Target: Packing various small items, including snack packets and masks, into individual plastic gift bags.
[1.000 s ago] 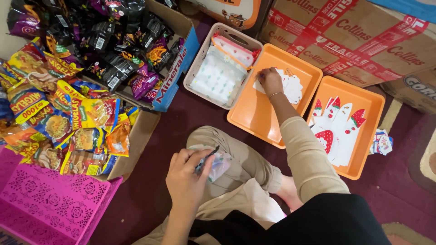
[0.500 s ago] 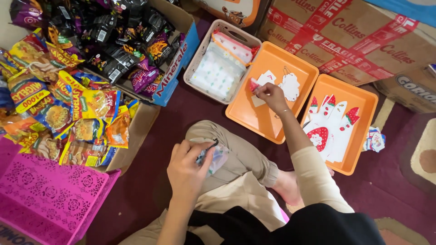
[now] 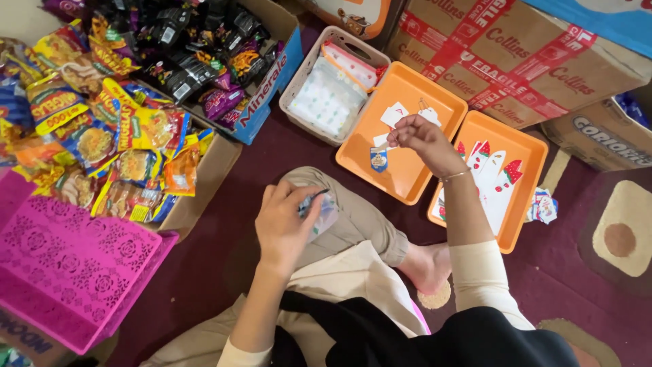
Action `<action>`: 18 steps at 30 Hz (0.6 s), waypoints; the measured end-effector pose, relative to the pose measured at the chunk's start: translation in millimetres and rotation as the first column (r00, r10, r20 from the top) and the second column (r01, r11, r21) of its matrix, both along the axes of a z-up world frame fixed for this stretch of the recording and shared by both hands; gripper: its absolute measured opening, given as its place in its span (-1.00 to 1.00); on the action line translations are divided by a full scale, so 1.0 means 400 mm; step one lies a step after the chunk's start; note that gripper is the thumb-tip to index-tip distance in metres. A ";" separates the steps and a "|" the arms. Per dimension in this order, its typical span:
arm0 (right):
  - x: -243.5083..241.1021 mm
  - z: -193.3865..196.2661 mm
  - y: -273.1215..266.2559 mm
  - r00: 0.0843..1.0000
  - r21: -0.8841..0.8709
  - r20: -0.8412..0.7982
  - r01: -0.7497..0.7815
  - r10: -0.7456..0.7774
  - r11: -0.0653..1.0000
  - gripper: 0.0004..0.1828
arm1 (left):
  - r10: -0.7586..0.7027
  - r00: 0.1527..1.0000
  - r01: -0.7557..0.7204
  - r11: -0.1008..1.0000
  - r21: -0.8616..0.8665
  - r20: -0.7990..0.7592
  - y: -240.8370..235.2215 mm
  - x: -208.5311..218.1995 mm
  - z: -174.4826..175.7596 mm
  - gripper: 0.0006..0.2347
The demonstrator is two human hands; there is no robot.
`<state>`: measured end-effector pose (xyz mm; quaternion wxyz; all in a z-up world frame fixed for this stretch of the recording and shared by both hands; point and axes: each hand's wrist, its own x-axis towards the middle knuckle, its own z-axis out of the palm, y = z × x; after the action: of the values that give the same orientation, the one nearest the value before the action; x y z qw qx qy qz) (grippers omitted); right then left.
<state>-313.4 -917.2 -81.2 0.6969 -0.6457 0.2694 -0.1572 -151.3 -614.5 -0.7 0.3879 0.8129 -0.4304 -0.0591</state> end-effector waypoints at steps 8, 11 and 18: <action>0.004 0.129 0.223 0.998 0.079 0.025 -0.065 0.063 0.995 -0.62 | 0.021 0.998 -0.022 1.000 -0.016 -0.054 0.007 -0.010 -0.019 -0.94; 0.021 0.126 0.300 0.999 0.081 0.019 -0.047 0.045 0.996 -0.57 | 0.020 0.996 -0.023 0.999 -0.038 -0.092 0.008 -0.010 -0.036 -0.94; 0.065 0.198 0.391 0.999 -0.174 -0.042 -0.021 0.014 0.984 -0.52 | 0.020 0.990 -0.033 0.995 -0.095 -0.139 0.014 -0.024 -0.038 -0.93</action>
<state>-287.3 -761.0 -1.8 0.6334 -0.7098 0.2629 -0.1608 -161.0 -609.1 -16.0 0.4563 0.7928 -0.3941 -0.0889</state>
